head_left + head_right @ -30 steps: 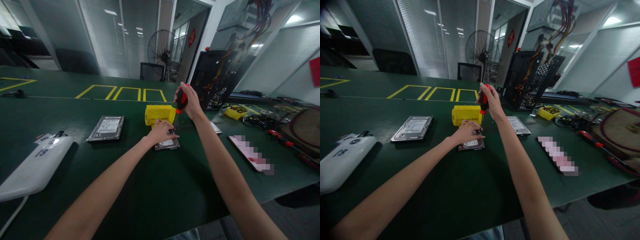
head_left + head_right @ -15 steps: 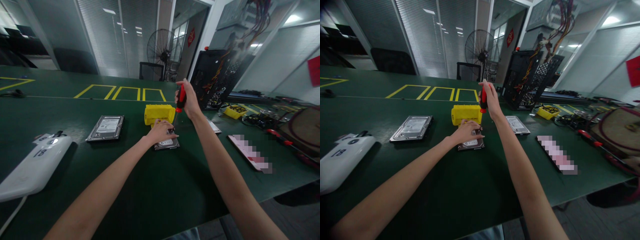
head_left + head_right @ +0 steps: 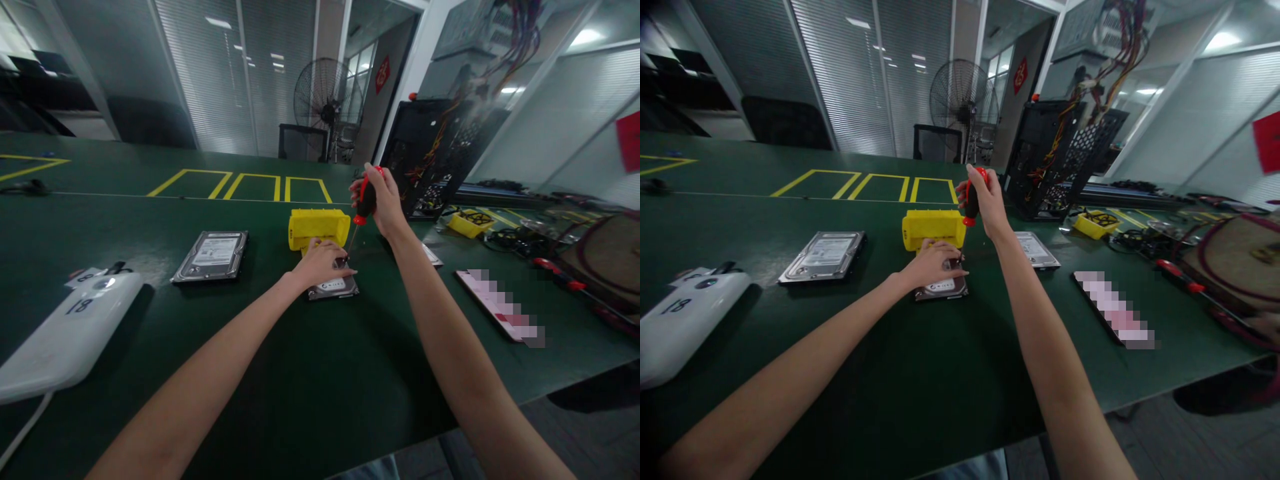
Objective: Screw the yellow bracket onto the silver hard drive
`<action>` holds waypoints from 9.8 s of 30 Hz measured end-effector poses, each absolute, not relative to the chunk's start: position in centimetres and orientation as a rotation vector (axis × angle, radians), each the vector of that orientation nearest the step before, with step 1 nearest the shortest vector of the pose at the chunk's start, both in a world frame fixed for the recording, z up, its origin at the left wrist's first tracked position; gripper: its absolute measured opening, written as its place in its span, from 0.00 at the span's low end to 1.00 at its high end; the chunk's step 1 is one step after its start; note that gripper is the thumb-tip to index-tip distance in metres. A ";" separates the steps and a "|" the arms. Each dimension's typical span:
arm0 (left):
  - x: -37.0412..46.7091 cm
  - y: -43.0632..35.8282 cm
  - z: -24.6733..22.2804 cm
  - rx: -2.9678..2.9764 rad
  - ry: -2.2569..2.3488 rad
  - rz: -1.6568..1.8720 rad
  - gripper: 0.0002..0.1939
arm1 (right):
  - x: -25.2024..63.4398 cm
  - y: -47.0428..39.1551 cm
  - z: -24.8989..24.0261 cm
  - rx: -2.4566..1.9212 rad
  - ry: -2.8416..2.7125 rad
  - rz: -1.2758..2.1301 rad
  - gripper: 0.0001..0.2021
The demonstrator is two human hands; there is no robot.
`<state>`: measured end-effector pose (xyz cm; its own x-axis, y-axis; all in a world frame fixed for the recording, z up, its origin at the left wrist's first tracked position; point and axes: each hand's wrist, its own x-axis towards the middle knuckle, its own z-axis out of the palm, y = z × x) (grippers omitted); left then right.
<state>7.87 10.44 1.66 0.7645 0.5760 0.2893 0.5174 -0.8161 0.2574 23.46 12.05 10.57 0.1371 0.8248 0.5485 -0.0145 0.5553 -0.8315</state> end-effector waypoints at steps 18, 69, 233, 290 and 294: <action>7.9 10.4 1.6 2.798 0.881 0.509 0.28 | 23.3 12.0 10.6 -0.788 -1.381 0.740 0.29; 7.8 10.4 1.8 2.802 0.876 0.510 0.28 | 23.6 11.8 11.1 -0.761 -1.403 0.778 0.24; 7.9 10.2 1.7 2.890 0.903 0.550 0.35 | 23.9 11.9 10.8 -0.862 -1.510 0.472 0.21; 7.9 10.1 1.8 2.919 0.872 0.516 0.34 | 24.2 10.9 11.6 -0.748 -1.556 0.773 0.25; 8.0 10.1 1.8 2.932 0.880 0.506 0.33 | 24.3 10.9 11.6 -0.762 -1.560 0.747 0.24</action>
